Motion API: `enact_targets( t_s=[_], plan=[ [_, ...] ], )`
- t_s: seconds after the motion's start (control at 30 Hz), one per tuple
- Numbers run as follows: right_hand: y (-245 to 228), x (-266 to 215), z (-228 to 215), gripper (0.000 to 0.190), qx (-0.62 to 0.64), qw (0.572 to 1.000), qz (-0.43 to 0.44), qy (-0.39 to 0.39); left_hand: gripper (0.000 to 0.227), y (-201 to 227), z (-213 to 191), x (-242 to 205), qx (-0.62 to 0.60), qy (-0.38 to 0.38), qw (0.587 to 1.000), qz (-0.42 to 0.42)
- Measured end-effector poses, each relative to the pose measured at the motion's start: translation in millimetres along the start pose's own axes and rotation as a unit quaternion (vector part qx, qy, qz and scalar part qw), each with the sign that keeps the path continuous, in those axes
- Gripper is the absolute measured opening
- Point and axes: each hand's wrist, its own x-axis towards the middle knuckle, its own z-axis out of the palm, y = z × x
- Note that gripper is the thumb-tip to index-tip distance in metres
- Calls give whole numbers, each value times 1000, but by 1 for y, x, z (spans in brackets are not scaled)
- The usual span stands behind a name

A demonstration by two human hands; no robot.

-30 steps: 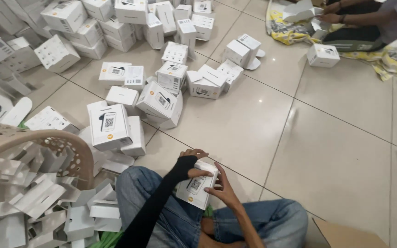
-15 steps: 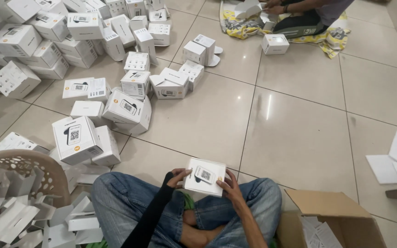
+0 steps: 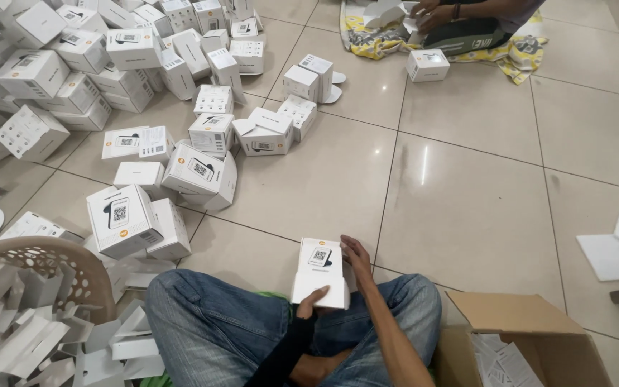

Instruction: The person sits on the floor surrounded by scattered white product boxes and folds cardboard boxes one at a time, pressing the flaps into shape. They also pick paper inserts from a cardboard box and place an insert inside a folded box.

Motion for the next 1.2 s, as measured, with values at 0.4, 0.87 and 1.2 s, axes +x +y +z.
enact_targets(
  t_s=[0.4, 0.87, 1.2],
  plan=[
    [13, -62, 24, 61, -144, 987, -57, -33, 89, 124, 45, 53, 204, -216, 893, 338],
    [-142, -216, -116, 43, -292, 934, -194, 75, 22, 45, 50, -40, 313, -78, 885, 335],
    [-102, -388, -299, 28, -271, 875, -8, 400, 26, -108, 230, -79, 374, -451, 781, 217]
  ],
)
